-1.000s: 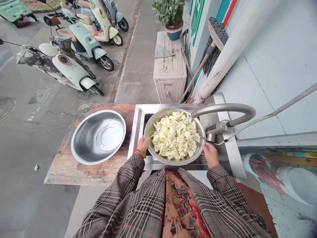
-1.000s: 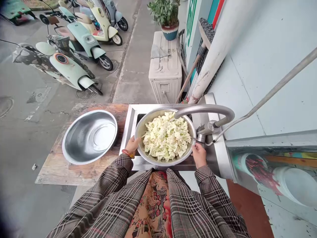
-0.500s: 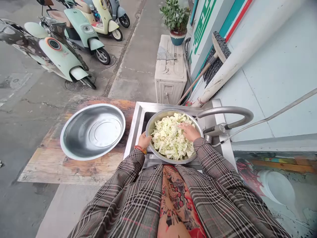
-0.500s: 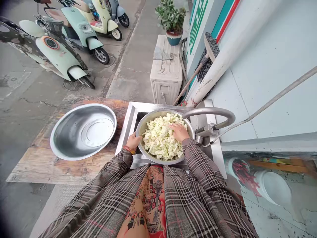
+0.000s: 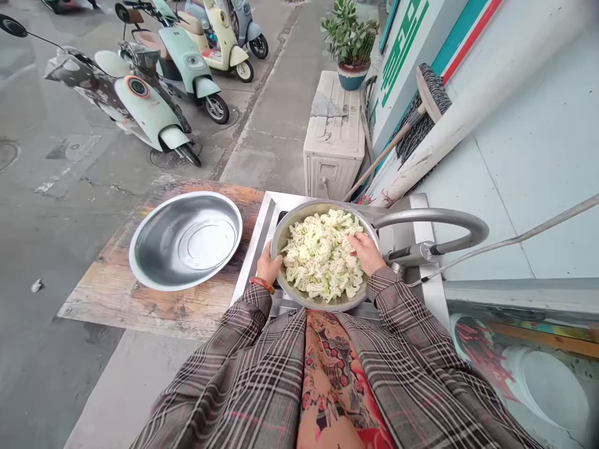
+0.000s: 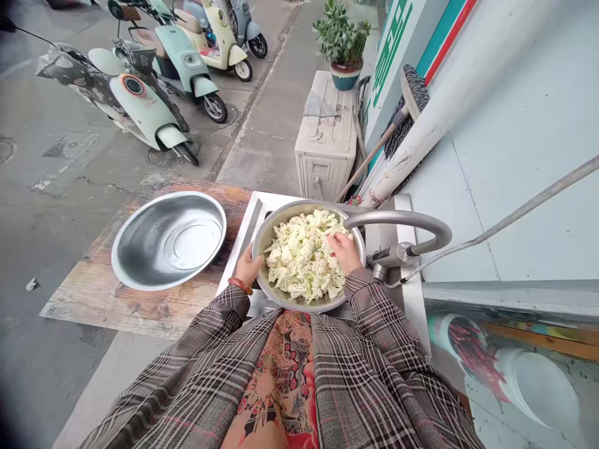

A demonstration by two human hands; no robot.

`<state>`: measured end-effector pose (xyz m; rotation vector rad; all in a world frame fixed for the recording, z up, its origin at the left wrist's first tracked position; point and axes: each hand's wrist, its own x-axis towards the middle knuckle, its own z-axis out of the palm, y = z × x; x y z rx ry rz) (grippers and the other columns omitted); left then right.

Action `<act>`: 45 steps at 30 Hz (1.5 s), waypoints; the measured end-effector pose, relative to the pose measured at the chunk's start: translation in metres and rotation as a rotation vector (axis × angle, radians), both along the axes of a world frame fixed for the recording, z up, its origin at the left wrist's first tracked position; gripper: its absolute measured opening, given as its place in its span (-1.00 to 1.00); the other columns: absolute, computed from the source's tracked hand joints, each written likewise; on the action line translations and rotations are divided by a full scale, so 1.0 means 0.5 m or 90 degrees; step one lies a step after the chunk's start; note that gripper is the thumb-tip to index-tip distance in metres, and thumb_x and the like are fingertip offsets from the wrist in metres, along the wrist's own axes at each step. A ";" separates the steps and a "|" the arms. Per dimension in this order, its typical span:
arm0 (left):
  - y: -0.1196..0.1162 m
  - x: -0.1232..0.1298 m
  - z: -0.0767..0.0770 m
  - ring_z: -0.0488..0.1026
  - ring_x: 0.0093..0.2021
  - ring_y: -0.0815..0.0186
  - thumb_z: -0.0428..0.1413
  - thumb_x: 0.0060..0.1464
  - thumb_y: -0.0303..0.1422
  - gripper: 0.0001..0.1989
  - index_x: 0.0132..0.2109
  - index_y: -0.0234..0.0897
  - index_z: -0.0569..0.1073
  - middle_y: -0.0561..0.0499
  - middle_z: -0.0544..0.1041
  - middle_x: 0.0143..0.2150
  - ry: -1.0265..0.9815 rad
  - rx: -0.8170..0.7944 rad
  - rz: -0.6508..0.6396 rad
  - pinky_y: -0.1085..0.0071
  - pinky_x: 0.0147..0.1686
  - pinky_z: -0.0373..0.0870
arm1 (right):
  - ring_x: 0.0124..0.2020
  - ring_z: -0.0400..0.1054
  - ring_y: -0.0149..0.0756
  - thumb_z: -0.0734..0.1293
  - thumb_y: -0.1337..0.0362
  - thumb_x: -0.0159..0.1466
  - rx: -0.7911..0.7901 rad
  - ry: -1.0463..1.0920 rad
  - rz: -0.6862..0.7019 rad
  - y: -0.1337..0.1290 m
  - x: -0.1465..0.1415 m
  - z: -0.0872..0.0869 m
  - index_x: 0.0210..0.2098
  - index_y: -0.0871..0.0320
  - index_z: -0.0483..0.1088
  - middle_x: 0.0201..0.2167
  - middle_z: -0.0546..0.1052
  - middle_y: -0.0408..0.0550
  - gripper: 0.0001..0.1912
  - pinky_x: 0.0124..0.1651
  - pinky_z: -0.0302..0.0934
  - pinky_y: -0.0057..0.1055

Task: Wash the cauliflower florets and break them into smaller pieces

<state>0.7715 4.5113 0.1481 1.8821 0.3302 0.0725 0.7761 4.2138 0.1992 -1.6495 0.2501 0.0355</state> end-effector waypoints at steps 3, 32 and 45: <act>-0.012 -0.003 0.034 0.28 0.25 -0.12 0.16 -0.15 -0.49 -0.22 0.30 -0.38 0.25 -0.31 0.33 0.27 -0.103 0.186 -0.052 -0.01 0.26 0.14 | -0.23 0.35 -0.30 0.38 -0.06 0.08 0.035 0.014 0.039 -0.011 -0.009 -0.008 -0.26 0.15 0.45 -0.23 0.53 -0.08 -0.59 -0.36 0.28 -0.50; -0.108 0.046 0.061 0.33 -0.08 0.11 0.08 0.09 -0.44 -0.78 -0.10 -0.24 0.48 -0.12 0.43 -0.15 -0.256 0.378 -0.442 0.16 -0.03 0.29 | 0.25 0.24 -0.01 0.31 0.04 0.26 -0.513 -0.108 0.266 -0.055 -0.102 -0.016 0.28 0.04 0.24 0.25 0.34 0.07 -0.38 0.25 0.17 -0.07; -0.028 0.066 -0.004 0.36 -0.12 0.15 0.07 0.00 -0.43 -0.86 -0.22 -0.23 0.42 -0.07 0.39 -0.20 -0.204 0.291 -0.310 0.22 -0.06 0.32 | 0.44 -0.15 0.00 0.13 0.16 0.38 -0.687 -0.090 0.125 -0.073 -0.198 -0.081 0.38 0.24 0.02 0.42 0.00 0.17 -0.37 0.40 -0.17 0.06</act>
